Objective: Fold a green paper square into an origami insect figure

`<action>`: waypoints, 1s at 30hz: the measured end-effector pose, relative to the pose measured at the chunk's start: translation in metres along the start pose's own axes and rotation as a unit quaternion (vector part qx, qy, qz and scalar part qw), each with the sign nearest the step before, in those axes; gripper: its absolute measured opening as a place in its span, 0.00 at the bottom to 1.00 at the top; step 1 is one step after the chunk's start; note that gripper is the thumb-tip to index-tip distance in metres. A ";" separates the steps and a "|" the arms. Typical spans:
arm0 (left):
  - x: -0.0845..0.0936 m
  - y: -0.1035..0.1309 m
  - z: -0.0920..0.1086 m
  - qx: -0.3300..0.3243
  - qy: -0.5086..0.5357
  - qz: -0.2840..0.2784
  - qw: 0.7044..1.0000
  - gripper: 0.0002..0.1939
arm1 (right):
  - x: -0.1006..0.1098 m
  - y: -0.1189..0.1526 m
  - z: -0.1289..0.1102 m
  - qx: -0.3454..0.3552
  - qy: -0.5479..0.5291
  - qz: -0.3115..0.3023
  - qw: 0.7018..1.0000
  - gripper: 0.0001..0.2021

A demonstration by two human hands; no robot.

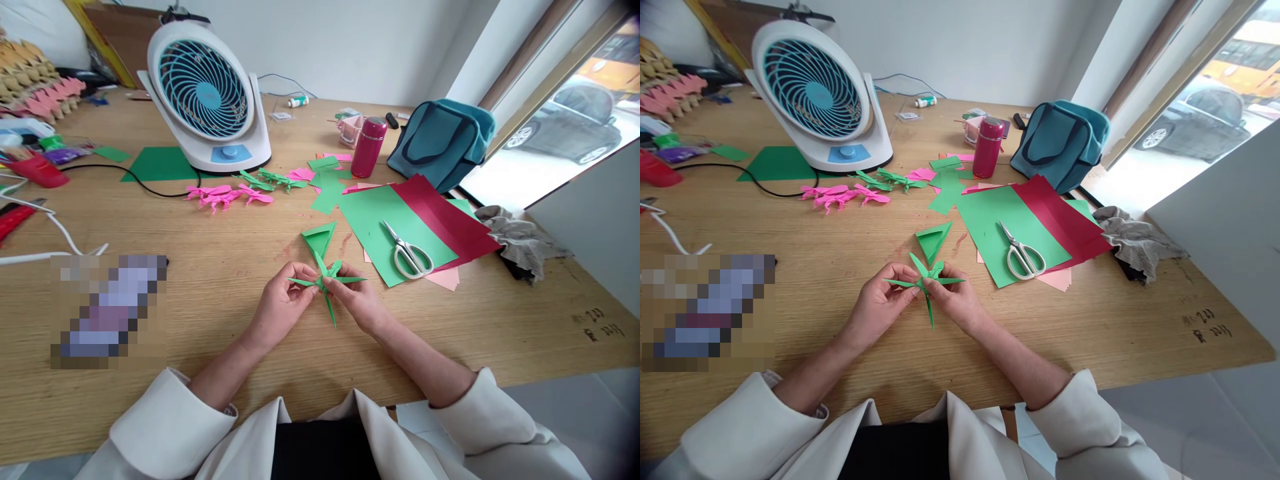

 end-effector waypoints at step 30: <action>-0.005 -0.001 -0.001 0.059 0.095 0.020 0.994 0.15 | 0.001 0.001 0.002 0.008 0.001 0.009 1.000 0.21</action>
Point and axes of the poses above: each hand's wrist, its own y-axis away from the middle knuckle, its own x-axis out of the back of the hand, z = x × y, the point moved 8 cm from there along -y, towards the middle knuckle, and after that the axes turned 11 degrees about -z, right-handed, at the moved point
